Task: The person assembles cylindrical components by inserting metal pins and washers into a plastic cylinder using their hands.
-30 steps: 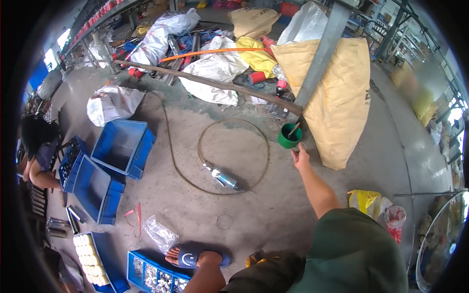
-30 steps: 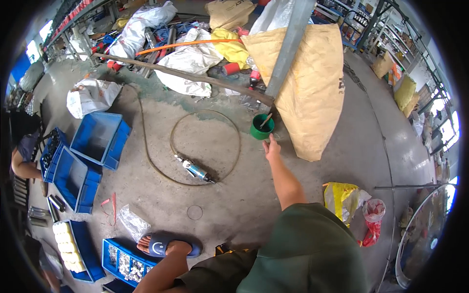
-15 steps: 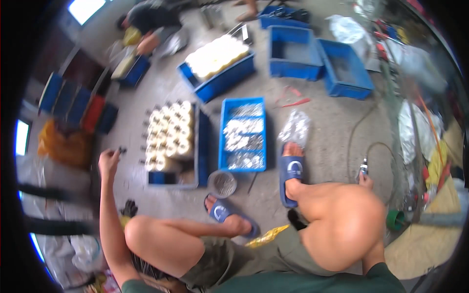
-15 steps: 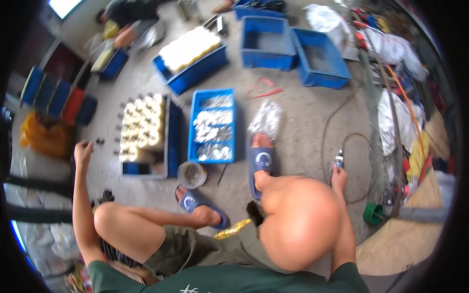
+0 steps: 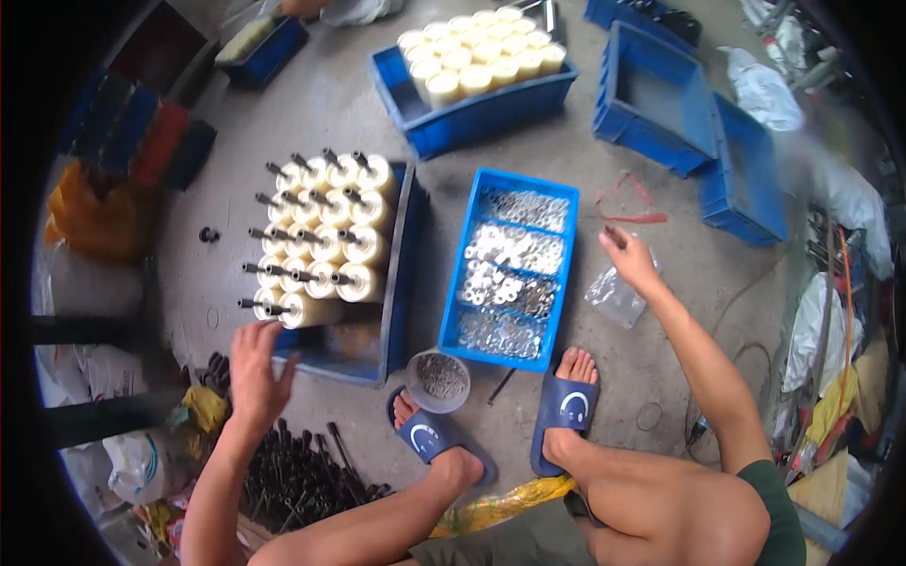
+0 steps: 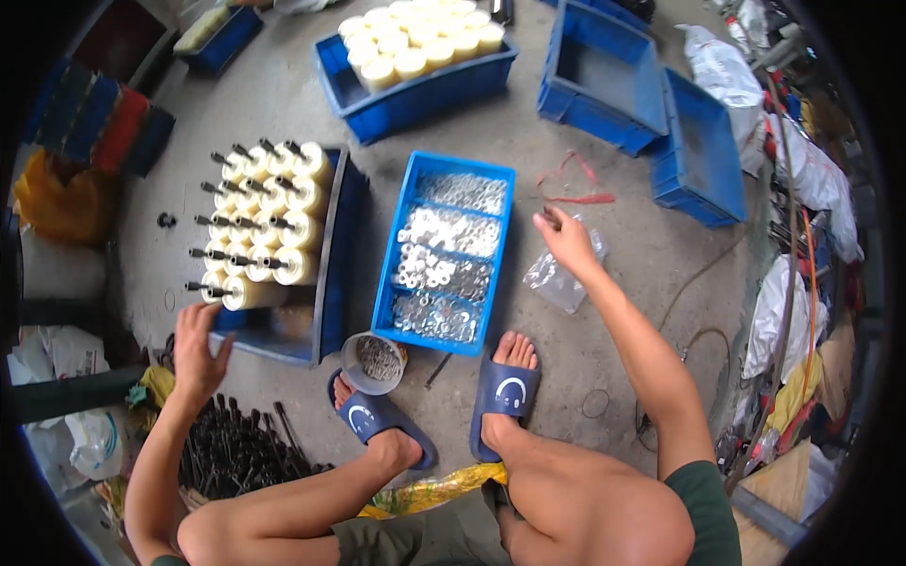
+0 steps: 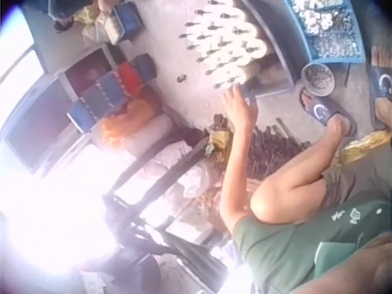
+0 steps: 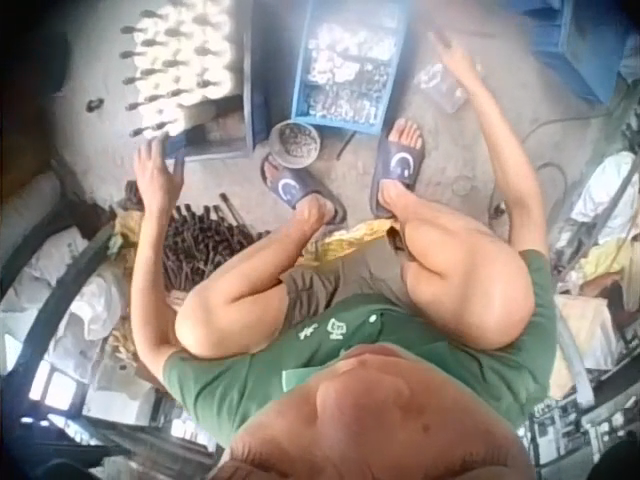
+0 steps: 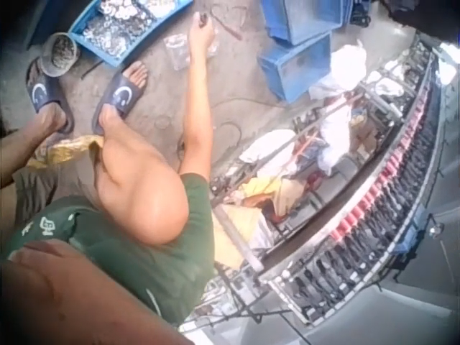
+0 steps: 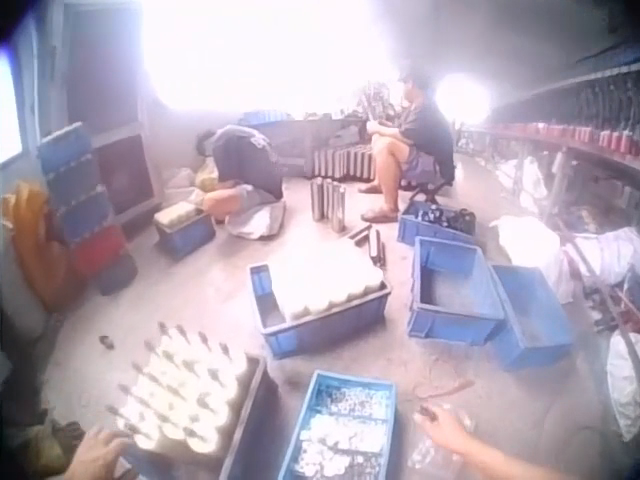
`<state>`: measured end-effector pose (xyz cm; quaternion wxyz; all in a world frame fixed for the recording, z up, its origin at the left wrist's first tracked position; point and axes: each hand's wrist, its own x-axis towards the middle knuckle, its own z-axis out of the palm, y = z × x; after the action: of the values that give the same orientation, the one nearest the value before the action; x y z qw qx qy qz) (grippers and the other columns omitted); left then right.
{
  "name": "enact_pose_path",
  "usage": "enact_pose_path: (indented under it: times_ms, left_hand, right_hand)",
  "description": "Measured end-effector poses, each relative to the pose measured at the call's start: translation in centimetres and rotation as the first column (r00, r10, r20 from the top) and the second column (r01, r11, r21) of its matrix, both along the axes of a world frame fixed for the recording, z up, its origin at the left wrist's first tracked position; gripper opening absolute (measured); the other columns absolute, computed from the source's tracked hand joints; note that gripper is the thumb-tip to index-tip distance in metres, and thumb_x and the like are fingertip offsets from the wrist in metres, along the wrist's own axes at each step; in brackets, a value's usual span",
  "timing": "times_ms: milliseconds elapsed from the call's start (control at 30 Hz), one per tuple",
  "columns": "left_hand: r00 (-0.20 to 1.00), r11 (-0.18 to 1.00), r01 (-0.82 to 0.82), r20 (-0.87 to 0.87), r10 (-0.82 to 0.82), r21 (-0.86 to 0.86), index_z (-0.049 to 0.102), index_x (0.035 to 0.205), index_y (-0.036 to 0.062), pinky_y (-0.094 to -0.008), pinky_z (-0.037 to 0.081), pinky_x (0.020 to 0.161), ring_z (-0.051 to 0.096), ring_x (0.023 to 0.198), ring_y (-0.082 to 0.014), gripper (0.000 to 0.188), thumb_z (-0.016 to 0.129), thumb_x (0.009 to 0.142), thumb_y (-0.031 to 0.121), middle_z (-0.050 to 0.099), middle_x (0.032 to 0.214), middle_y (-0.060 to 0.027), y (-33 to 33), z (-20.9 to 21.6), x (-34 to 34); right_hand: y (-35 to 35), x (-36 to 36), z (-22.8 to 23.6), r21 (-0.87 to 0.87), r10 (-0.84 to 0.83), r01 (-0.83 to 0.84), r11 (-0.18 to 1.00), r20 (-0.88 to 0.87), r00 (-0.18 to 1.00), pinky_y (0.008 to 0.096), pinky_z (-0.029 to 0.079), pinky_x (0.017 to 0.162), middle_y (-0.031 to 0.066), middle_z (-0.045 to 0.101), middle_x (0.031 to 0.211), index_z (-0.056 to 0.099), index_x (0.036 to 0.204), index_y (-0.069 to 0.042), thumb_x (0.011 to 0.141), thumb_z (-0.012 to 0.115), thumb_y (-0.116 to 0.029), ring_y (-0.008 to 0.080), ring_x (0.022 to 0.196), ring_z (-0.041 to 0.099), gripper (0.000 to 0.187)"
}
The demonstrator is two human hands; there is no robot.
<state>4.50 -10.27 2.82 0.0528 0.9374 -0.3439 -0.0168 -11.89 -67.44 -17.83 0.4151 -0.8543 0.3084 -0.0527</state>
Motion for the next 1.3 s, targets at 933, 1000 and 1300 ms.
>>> enact_pose_path:
  times_ms: [933,1000,1300]
  left_hand:
    - [0.801,0.693,-0.55,-0.06,0.595,-0.465,0.061,0.092,0.001,-0.0466,0.052,0.072,0.067,0.078,-0.042,0.013,0.068,0.082,0.006,0.069,0.083,-0.0222,4.7,-9.8,0.4]
    - [0.759,0.657,-0.625,-0.129,0.639,-0.422,0.061,0.094,0.001,-0.0473,0.053,0.074,0.068,0.082,-0.0423,0.015,0.068,0.082,0.004,0.07,0.086,-0.0223,4.8,-8.8,0.8]
    - [0.744,0.59,-0.639,-0.201,0.638,-0.493,0.06,0.098,-0.0017,-0.0426,0.053,0.071,0.068,0.074,-0.0376,0.014,0.066,0.087,0.003,0.069,0.081,-0.021,7.0,-4.8,-4.5]
  right_hand:
    - [44.6,18.7,5.9,0.795,0.463,-0.124,0.593,-0.212,0.86,0.0459,0.047,0.101,0.0204,0.062,0.13,0.054,0.132,0.006,0.098,0.05,-0.023,0.0307,0.124,0.058,0.045]
    - [45.8,21.7,0.6,0.814,0.405,-0.075,0.577,-0.205,0.891,0.0502,0.046,0.093,0.0161,0.064,0.119,0.057,0.126,0.003,0.1,0.041,-0.026,0.0282,0.11,0.059,0.043]
    - [47.8,18.6,4.5,0.943,0.193,0.162,0.292,-0.224,0.955,0.049,0.036,0.11,0.0149,0.055,0.136,0.048,0.137,-0.004,0.102,0.05,-0.038,0.0287,0.129,0.048,0.048]
